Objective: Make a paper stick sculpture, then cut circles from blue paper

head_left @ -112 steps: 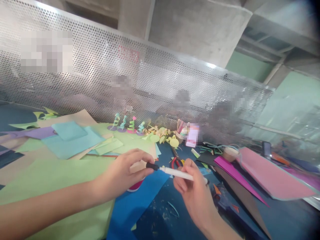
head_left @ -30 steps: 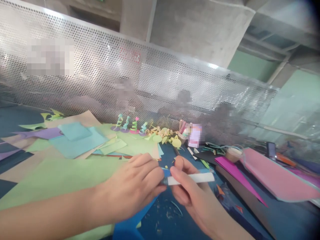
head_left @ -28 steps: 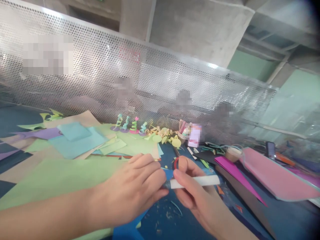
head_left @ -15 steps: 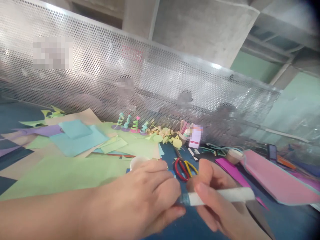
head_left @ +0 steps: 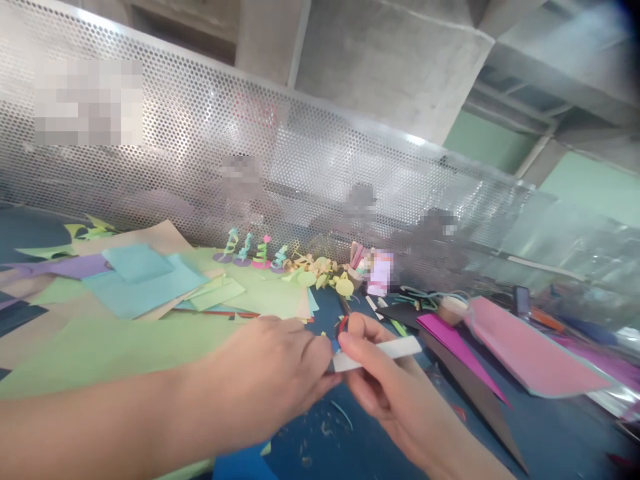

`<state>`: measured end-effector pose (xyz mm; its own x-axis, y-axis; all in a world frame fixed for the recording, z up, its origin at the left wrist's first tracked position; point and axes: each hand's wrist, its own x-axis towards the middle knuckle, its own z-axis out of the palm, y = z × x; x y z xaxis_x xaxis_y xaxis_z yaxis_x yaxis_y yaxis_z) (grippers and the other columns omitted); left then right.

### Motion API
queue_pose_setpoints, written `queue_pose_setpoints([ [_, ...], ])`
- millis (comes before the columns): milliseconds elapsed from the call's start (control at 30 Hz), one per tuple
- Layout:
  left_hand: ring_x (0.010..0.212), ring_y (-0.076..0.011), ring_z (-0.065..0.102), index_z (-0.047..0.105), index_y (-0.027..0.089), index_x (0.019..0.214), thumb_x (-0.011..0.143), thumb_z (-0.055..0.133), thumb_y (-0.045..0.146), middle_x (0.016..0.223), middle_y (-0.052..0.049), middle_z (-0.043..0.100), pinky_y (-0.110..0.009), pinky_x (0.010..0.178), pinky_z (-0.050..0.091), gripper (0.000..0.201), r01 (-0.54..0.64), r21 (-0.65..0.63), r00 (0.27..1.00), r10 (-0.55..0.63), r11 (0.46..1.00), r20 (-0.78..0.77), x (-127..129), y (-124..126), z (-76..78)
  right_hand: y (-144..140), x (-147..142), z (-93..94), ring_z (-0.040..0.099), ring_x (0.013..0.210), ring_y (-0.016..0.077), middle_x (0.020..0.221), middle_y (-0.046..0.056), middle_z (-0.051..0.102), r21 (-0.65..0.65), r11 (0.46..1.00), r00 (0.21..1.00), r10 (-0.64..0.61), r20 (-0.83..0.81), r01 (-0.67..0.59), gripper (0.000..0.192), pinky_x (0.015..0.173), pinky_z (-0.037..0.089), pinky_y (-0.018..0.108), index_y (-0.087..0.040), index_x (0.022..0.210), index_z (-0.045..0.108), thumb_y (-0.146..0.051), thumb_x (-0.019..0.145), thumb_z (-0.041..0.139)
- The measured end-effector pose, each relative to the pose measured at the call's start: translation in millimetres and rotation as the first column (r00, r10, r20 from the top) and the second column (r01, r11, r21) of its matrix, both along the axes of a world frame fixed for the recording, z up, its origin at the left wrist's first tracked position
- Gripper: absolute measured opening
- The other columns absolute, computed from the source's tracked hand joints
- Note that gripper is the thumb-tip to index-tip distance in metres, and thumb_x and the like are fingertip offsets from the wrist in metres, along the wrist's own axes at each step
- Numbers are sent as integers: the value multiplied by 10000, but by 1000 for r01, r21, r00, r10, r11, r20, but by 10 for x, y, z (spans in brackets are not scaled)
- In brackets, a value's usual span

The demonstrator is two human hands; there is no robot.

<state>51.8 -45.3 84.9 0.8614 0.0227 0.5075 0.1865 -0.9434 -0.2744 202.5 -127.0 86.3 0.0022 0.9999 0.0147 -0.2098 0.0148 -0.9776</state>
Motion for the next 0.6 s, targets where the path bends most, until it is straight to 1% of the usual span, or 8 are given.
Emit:
queue_pose_setpoints([
  [133, 567, -148, 500, 517, 173, 778, 937, 305, 253, 649, -21, 544, -267, 520, 373, 277, 54, -124, 998, -58, 991, -30, -67, -76, 7, -23, 43, 15, 178, 300, 26, 335, -105, 409, 11, 999, 998, 45, 53, -46, 301, 316, 103, 157, -213, 634, 387, -366, 818, 571],
  [167, 575, -147, 506, 521, 181, 788, 934, 319, 251, 657, -18, 548, -265, 528, 379, 260, 54, -156, 998, -59, 986, -26, -106, -93, 5, -26, 112, 51, 183, 298, 31, 334, -102, 397, 33, 999, 997, 19, 68, -22, 311, 312, 104, 169, -216, 621, 393, -379, 801, 587],
  [233, 574, -144, 512, 525, 197, 788, 929, 331, 267, 653, -7, 548, -261, 539, 387, 250, 19, -235, 1000, -19, 972, 3, -198, -120, 6, -31, 324, 175, 172, 303, 38, 335, -103, 337, 129, 987, 991, -108, 72, 98, 351, 305, 94, 190, -221, 576, 386, -388, 743, 645],
  [267, 556, -139, 508, 521, 205, 776, 931, 324, 281, 643, 1, 544, -258, 531, 386, 262, -17, -285, 999, 24, 958, 23, -239, -130, 16, -33, 445, 253, 147, 317, 40, 343, -105, 296, 231, 944, 970, -243, 15, 233, 391, 302, 90, 198, -224, 541, 358, -370, 701, 684],
  [367, 505, -129, 480, 497, 216, 772, 938, 270, 378, 647, 14, 535, -258, 483, 364, 324, 0, -369, 991, 49, 929, 125, -262, -139, 114, -27, 686, 438, 99, 345, 42, 374, -111, 223, 325, 865, 920, -387, -51, 382, 399, 305, 115, 180, -212, 531, 319, -279, 748, 647],
  [433, 528, -130, 490, 477, 211, 790, 932, 302, 384, 663, 17, 532, -254, 493, 371, 284, -3, -402, 998, 25, 916, 50, -181, -116, 218, -9, 655, 455, 257, 348, 50, 433, -81, 389, 320, 893, 933, -355, 64, 317, 227, 316, 201, 165, -232, 675, 469, -376, 827, 555],
  [500, 593, -134, 498, 436, 196, 794, 939, 293, 339, 679, 10, 509, -253, 542, 388, 250, 21, -399, 998, 5, 917, 63, -71, -64, 298, 10, 513, 388, 464, 453, 94, 597, -29, 570, 297, 931, 946, -274, 176, 214, 239, 379, 347, 189, -283, 947, 522, -492, 865, 442],
  [600, 673, -152, 476, 415, 180, 810, 939, 267, 253, 728, -11, 489, -285, 635, 401, 209, -17, -329, 999, 27, 944, 25, 37, 25, 305, 24, 299, 234, 578, 695, 128, 813, 18, 633, 347, 931, 916, -231, 327, 112, 212, 592, 475, 243, -256, 939, 556, -442, 852, 506],
])
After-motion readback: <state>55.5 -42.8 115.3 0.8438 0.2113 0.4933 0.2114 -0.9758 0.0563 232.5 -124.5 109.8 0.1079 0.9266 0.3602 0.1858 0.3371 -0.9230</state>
